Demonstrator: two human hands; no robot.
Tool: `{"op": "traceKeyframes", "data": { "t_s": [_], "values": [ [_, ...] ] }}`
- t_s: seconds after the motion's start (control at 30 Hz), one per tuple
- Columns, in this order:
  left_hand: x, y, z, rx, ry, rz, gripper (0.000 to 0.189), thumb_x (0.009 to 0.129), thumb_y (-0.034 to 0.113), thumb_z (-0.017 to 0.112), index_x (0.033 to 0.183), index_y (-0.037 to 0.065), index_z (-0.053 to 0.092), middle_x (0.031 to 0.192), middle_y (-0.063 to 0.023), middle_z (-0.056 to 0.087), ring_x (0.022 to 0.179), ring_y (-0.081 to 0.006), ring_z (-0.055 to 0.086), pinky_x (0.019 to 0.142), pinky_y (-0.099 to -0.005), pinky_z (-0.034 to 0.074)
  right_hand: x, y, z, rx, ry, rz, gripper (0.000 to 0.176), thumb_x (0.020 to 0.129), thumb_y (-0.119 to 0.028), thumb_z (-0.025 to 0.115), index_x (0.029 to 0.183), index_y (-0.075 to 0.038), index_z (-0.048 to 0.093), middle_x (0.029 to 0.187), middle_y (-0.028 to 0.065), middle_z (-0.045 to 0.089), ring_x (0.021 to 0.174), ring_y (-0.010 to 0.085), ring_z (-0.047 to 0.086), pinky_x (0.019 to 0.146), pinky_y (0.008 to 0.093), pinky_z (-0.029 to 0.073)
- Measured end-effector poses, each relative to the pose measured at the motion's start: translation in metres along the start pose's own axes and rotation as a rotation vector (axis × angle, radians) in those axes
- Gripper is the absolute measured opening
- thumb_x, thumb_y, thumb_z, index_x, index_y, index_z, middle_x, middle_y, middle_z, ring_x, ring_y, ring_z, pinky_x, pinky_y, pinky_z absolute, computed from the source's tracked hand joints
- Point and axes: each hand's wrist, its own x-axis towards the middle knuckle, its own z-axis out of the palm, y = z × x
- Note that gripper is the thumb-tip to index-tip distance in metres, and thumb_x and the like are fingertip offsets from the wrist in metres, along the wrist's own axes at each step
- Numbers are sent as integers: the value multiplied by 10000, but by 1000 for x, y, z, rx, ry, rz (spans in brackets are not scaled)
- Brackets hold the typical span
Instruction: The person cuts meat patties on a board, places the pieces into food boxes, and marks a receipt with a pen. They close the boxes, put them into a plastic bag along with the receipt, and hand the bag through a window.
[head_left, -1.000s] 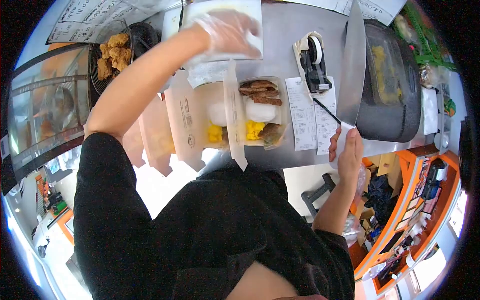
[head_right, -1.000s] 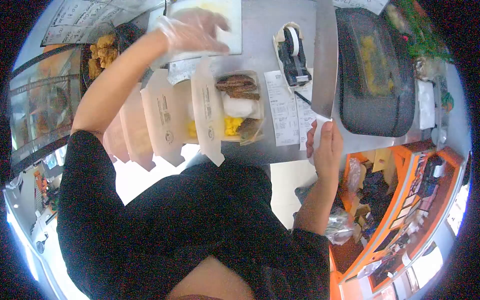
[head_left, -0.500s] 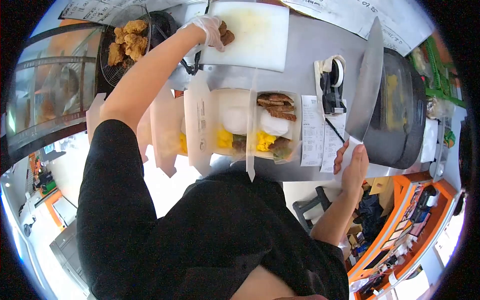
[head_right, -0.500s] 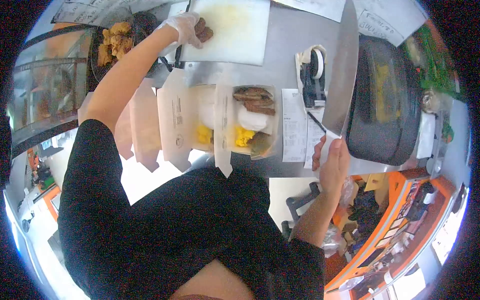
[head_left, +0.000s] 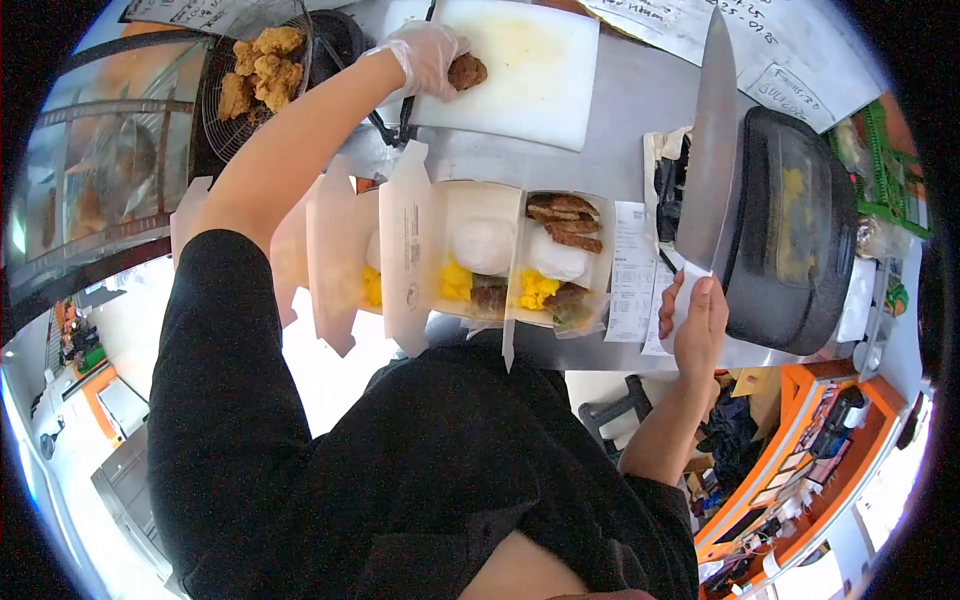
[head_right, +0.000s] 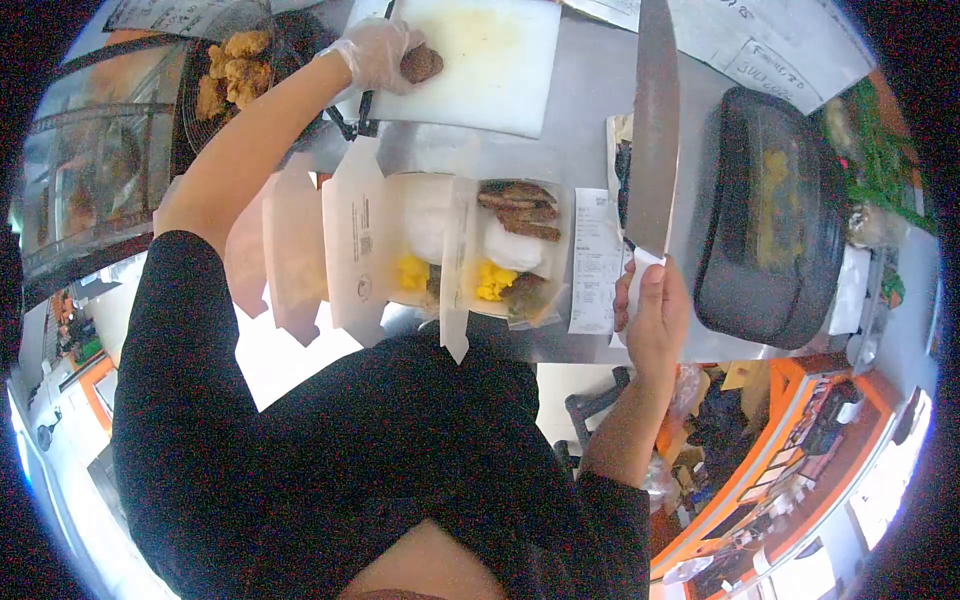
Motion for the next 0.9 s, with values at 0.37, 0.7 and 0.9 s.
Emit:
{"op": "traceKeyframes", "data": {
  "t_s": [0.37,0.7,0.9],
  "values": [
    [13,26,-15,-137,257,191,594,649,297,783,1138,34,574,1049,-193,633,981,-379,642,850,-457,523,0,9,-2,29,29,23,475,1036,-517,422,1001,-60,550,665,-6,516,494,64,458,423,217,356],
    [56,52,-9,-401,250,133,1129,564,304,867,1480,-19,291,1146,-260,642,1079,-381,630,956,-403,504,22,-5,19,-218,33,56,482,1043,-481,430,942,-31,571,609,18,518,512,95,492,474,260,396],
    [42,32,-3,-428,140,20,1140,555,319,897,1474,-47,332,1247,-272,612,1177,-378,592,1030,-371,456,46,-23,43,-463,17,29,497,1040,-467,443,901,-7,566,641,79,565,594,171,556,575,339,446]
  ]
}}
